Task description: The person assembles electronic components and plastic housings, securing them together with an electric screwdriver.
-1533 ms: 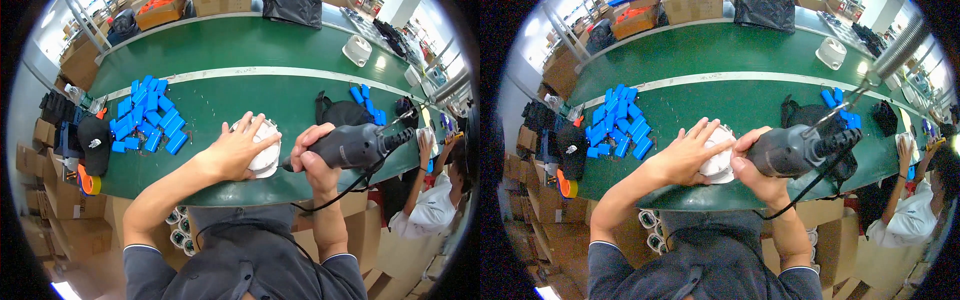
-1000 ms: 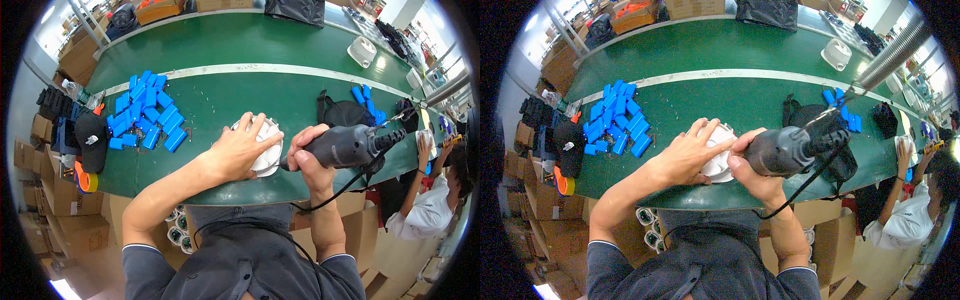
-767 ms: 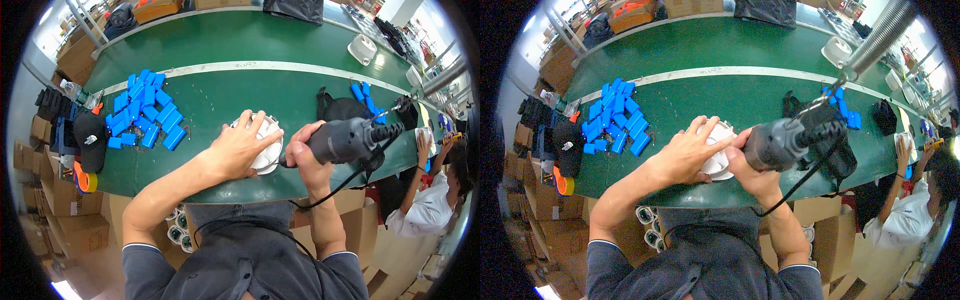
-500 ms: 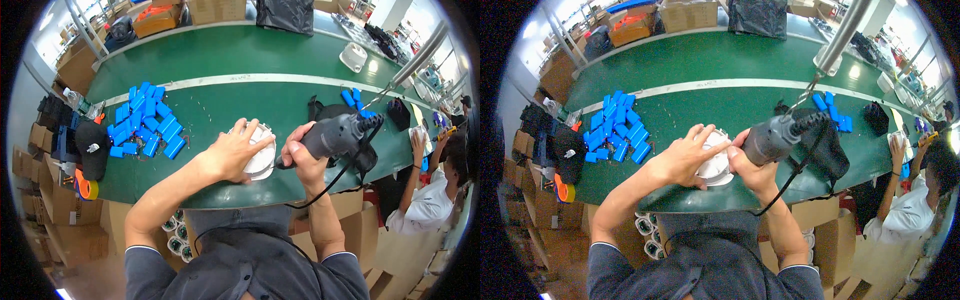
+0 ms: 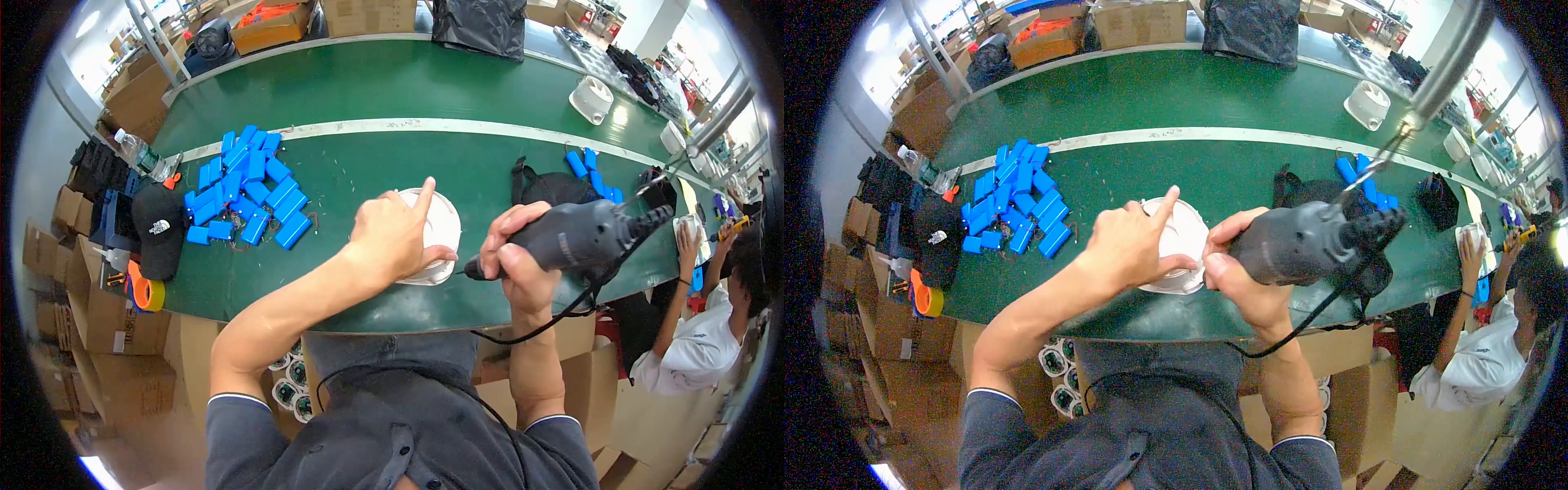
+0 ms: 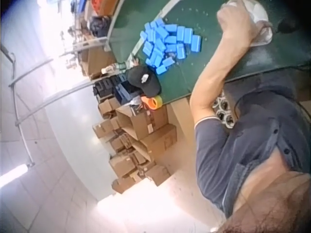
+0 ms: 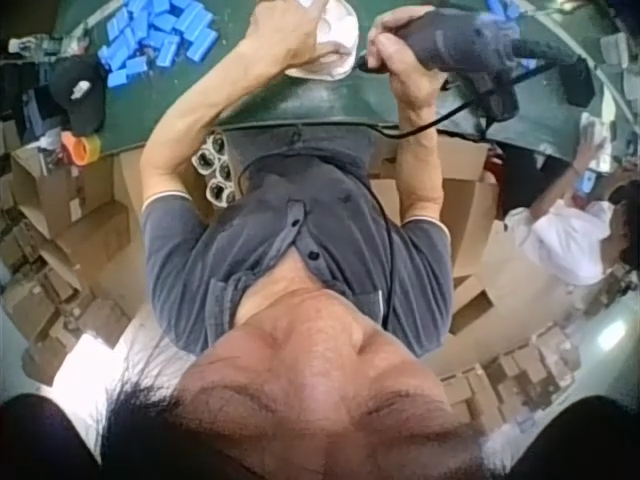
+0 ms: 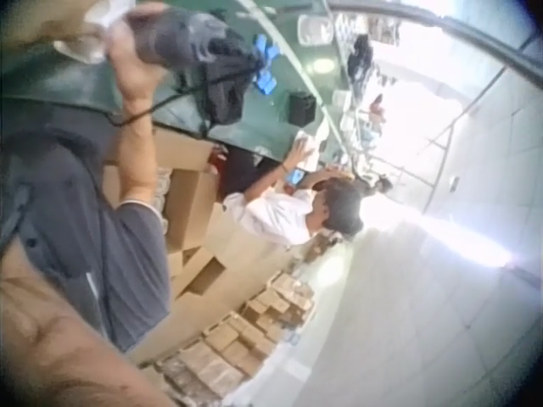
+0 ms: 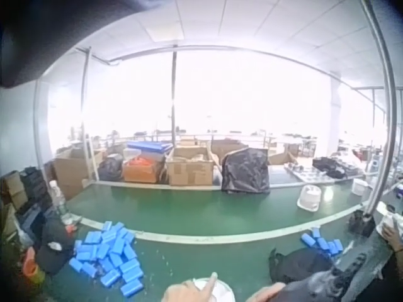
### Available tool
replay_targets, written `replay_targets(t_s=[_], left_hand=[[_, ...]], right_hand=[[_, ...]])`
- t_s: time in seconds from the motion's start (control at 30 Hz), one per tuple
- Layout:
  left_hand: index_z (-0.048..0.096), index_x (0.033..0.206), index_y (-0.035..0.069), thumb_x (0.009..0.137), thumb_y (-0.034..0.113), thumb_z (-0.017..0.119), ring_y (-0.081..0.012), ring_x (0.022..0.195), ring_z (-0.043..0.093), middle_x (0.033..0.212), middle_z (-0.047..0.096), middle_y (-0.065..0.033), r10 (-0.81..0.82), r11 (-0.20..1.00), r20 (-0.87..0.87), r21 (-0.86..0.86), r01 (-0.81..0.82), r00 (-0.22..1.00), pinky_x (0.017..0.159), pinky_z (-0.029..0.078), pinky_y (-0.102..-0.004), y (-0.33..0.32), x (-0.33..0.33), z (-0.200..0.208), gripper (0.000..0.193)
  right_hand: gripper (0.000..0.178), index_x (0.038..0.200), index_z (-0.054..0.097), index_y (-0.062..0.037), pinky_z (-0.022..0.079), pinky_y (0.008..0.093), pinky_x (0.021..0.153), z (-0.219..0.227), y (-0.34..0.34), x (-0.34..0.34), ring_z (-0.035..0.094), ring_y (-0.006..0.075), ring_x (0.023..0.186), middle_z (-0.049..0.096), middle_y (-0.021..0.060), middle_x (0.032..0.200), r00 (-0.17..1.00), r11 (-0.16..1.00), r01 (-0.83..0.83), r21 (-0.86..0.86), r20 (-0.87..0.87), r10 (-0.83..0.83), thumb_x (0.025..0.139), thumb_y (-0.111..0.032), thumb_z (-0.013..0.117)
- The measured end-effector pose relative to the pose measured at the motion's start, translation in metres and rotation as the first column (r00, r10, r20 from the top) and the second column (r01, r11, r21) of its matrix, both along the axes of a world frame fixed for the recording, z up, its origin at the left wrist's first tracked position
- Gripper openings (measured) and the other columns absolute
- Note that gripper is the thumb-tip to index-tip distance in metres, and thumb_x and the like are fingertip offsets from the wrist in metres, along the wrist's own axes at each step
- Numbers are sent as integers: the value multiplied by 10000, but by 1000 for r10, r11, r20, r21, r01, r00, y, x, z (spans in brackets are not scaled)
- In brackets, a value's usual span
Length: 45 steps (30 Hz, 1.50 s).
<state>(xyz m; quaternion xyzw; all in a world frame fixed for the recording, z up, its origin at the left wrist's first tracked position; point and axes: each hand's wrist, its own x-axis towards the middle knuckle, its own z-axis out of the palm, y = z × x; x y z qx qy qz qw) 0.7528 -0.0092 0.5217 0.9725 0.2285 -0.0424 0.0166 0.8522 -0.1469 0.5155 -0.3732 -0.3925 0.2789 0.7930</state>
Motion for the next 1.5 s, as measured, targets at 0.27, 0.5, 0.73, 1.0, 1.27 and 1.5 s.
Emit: replay_targets(t_s=[0.27, 0.5, 0.73, 1.0, 1.27, 1.5], left_hand=[[264, 1372, 215, 637, 397, 733, -512, 1244, 231, 1397, 189, -264, -326, 915, 7, -248, 317, 945, 924, 369, -579, 19, -5, -11, 890], [240, 1378, 215, 603, 312, 760, -508, 1224, 266, 1381, 227, -257, -334, 912, 60, -232, 338, 941, 942, 386, -528, 20, 1, -13, 938], [237, 1379, 202, 593, 302, 769, -487, 1210, 293, 1364, 250, -256, -317, 918, 76, -224, 326, 945, 921, 401, -532, 21, 0, -14, 955], [236, 1379, 182, 594, 310, 770, -474, 1198, 311, 1352, 267, -256, -326, 913, 89, -227, 338, 941, 916, 409, -519, 25, -2, -16, 958], [244, 1374, 177, 598, 293, 766, -472, 1192, 318, 1345, 273, -261, -317, 917, 103, -222, 333, 943, 917, 407, -517, 25, 0, -15, 943], [244, 1376, 178, 594, 289, 767, -467, 1192, 322, 1346, 274, -262, -333, 913, 113, -208, 350, 936, 924, 407, -505, 25, 4, -15, 947]], right_hand=[[216, 898, 489, -11, 459, 246, 495, -12, 7, 0, 528, 119, 568, 554, 85, 747, 1000, 998, 30, -64, -5, -30, 715, 16, 602], [197, 885, 501, -10, 460, 240, 477, -21, 13, 5, 528, 115, 544, 554, 80, 727, 997, 994, 74, -83, -4, -75, 720, 13, 605], [193, 882, 500, -10, 458, 239, 471, -20, 19, 4, 529, 115, 535, 551, 80, 717, 997, 994, 77, -73, -20, -78, 722, 11, 605], [188, 879, 483, -14, 460, 251, 483, -21, 19, 1, 526, 118, 535, 544, 79, 708, 994, 988, 107, -113, 6, -107, 729, 14, 593], [202, 878, 485, -16, 442, 246, 485, -27, 22, 3, 517, 108, 546, 546, 70, 715, 987, 981, 158, -113, -23, -162, 712, 26, 591], [123, 834, 455, -13, 410, 245, 439, -16, 32, 8, 476, 122, 477, 503, 71, 629, 974, 940, 226, -254, 84, -212, 740, -14, 535]])
